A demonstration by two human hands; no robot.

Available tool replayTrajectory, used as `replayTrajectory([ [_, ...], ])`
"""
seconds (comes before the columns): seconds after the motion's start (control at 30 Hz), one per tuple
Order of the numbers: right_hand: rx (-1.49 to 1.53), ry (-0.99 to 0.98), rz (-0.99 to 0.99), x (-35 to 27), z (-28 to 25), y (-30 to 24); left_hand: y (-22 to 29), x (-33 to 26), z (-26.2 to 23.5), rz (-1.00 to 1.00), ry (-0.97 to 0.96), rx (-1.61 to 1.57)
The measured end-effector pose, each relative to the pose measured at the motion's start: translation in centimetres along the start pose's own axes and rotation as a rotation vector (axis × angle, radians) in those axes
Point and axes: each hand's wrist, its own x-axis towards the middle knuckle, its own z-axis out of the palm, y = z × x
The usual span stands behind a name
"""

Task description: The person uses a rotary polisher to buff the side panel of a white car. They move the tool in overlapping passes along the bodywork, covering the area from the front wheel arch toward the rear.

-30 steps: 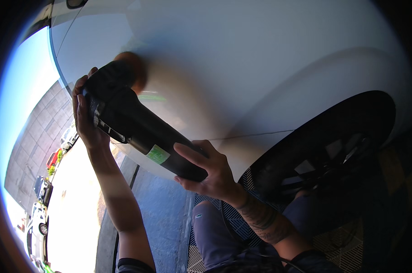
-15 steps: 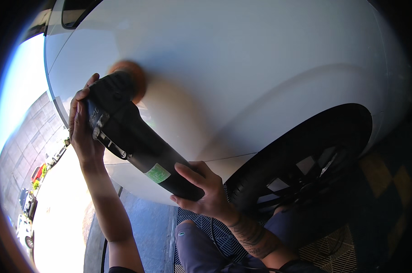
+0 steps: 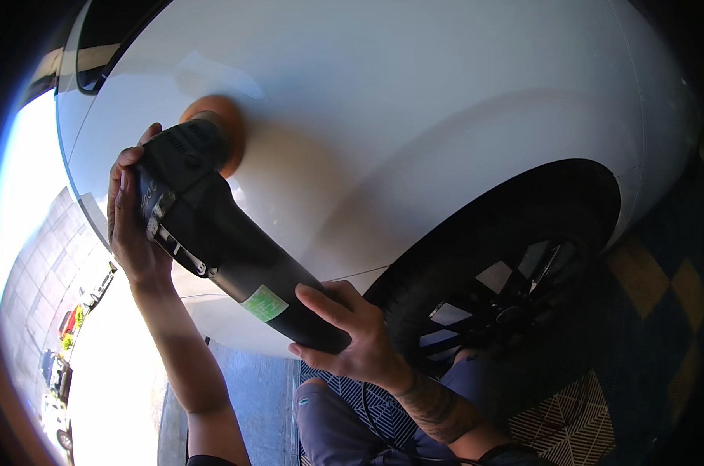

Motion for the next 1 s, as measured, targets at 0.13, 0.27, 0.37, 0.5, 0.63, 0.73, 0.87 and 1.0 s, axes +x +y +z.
replayTrajectory([
  [0.13, -0.001, 0.011, -0.003, -0.1, -1.6, -0.9, -0.1, 0.4, 1.8, 0.000, 0.003, 0.030],
  [0.27, -0.045, 0.032, -0.020, -0.2, -3.3, -1.5, -0.5, 0.7, 4.1, -0.008, 0.089, 0.068],
  [0.37, -0.070, 0.038, -0.030, -0.4, -4.5, -1.8, -0.9, 0.9, 5.3, -0.004, 0.050, 0.027],
  [0.5, -0.082, 0.045, -0.010, -0.8, -6.0, -2.2, -1.3, 1.4, 7.4, -0.026, 0.075, -0.002],
  [0.63, -0.005, 0.072, 0.015, -1.2, -6.8, -2.5, -1.7, 2.1, 8.5, 0.011, -0.080, 0.020],
  [0.73, -0.005, 0.064, 0.035, -1.4, -8.0, -2.9, -1.8, 2.4, 10.1, 0.009, 0.006, 0.121],
  [0.87, -0.002, 0.076, 0.039, -1.6, -9.0, -3.5, -2.2, 2.8, 11.6, 0.035, 0.025, 0.144],
  [1.0, -0.002, 0.086, 0.015, -1.6, -10.0, -3.7, -2.7, 3.0, 13.1, 0.054, 0.053, 0.165],
])
